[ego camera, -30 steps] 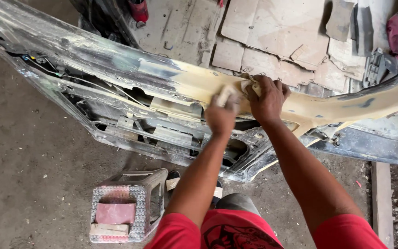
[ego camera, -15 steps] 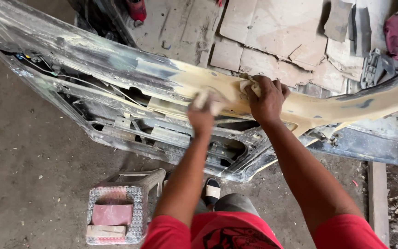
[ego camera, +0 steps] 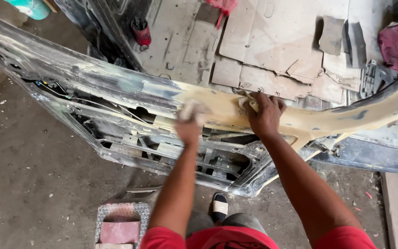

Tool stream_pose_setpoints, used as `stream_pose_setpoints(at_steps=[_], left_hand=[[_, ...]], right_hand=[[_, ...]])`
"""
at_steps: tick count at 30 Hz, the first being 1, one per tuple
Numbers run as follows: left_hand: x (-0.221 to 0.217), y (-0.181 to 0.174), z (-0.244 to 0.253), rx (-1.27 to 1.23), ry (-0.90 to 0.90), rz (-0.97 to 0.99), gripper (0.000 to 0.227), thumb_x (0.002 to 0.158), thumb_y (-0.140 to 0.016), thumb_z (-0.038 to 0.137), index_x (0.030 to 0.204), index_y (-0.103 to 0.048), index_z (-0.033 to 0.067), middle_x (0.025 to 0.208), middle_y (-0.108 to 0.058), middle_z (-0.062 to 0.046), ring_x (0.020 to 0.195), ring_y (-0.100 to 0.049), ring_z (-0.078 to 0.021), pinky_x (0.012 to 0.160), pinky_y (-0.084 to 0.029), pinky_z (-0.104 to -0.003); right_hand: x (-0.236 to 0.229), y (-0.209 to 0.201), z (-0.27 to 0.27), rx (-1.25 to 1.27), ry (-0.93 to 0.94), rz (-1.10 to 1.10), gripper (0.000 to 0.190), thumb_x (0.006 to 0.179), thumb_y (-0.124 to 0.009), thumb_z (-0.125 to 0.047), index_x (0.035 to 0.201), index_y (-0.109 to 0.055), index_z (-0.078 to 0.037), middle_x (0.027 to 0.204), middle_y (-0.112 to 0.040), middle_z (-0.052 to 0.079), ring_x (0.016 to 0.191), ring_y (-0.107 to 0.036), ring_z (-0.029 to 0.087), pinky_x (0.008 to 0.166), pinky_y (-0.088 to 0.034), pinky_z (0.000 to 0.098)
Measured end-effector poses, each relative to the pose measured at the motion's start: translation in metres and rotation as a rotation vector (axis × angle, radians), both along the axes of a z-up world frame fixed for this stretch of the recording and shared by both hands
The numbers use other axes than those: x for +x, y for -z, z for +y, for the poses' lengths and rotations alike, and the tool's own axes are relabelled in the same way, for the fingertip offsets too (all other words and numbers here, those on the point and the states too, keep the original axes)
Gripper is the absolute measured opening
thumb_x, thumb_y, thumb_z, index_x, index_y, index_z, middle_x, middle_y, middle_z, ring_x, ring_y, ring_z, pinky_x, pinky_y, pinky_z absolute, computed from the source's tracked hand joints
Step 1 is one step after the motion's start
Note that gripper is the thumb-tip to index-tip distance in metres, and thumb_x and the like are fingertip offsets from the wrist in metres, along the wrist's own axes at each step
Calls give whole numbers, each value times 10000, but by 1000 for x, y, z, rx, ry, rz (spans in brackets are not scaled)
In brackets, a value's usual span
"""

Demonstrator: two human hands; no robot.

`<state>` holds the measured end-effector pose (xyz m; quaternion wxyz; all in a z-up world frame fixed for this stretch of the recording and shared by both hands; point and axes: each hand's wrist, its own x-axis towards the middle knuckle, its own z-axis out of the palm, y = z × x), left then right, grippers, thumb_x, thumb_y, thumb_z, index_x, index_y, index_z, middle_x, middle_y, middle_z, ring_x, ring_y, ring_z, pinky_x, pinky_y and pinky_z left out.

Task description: The person sands a yellowish car bumper using a sanding block held in the right hand. The person moves the sanding block back and forth along the surface of the bumper, which is positioned on a workbench in a workshop environment.

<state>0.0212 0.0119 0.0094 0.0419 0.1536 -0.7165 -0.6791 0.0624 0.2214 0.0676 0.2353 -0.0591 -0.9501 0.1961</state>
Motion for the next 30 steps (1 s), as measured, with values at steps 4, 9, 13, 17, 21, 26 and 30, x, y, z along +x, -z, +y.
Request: stream_pose_setpoints(at_steps=[4, 9, 13, 17, 21, 26, 30], left_hand=[[-23, 60, -19, 36, -220, 103, 541, 911, -709, 382, 1274, -687, -18, 1077, -778, -219, 844, -786, -260, 664, -672, -332], [37, 41, 65, -223, 9, 148, 631, 951, -606, 606, 1255, -709, 63, 912, -781, -116, 706, -743, -181, 542, -586, -254], [-18, 51, -12, -376, -101, 118, 749, 934, -677, 597, 1337, -583, -27, 953, -752, -151, 699, -697, -226, 518, -566, -310], [-40, 80, -34, -320, -180, -83, 751, 938, -616, 626, 1273, -596, -46, 954, -745, -193, 676, -690, -239, 524, -512, -345], [8, 23, 43, -291, 35, -127, 750, 958, -548, 630, 1380, -565, 10, 1000, -731, -186, 720, -689, -229, 561, -544, -340], [-21, 10, -19, -214, 4, 17, 703, 923, -620, 610, 1271, -687, 4, 1050, -794, -178, 798, -770, -222, 655, -630, -338], [-17, 22, -18, -172, -95, 75, 695, 959, -636, 577, 1311, -632, -22, 1114, -763, -213, 838, -775, -251, 631, -653, -352]], right_hand=[[2, -5, -5, -8, 19, 9, 310, 881, -806, -259, 1157, -699, -165, 1077, -753, 49, 1039, -600, 254, 1052, -294, 435], [0, -3, -5, -10, 12, 27, 286, 895, -801, -257, 1150, -707, -169, 1088, -756, 43, 1028, -593, 265, 1052, -300, 433], [-3, -5, -3, -23, 12, 22, 269, 910, -801, -256, 1143, -704, -164, 1076, -754, 45, 1023, -589, 263, 1054, -302, 436], [0, 0, -3, -18, 31, 5, 277, 894, -793, -239, 1143, -698, -162, 1079, -752, 41, 1020, -590, 256, 1046, -308, 432], [4, -10, -5, -18, 9, 33, 290, 892, -806, -261, 1142, -694, -167, 1078, -747, 41, 1008, -589, 265, 1028, -299, 445], [0, -10, -3, -49, 21, -19, 278, 891, -804, -246, 1137, -694, -177, 1051, -745, 31, 1019, -596, 255, 1043, -293, 449], [4, -8, -8, -56, 21, -11, 282, 890, -807, -243, 1138, -691, -177, 1056, -746, 33, 998, -591, 260, 1053, -297, 441]])
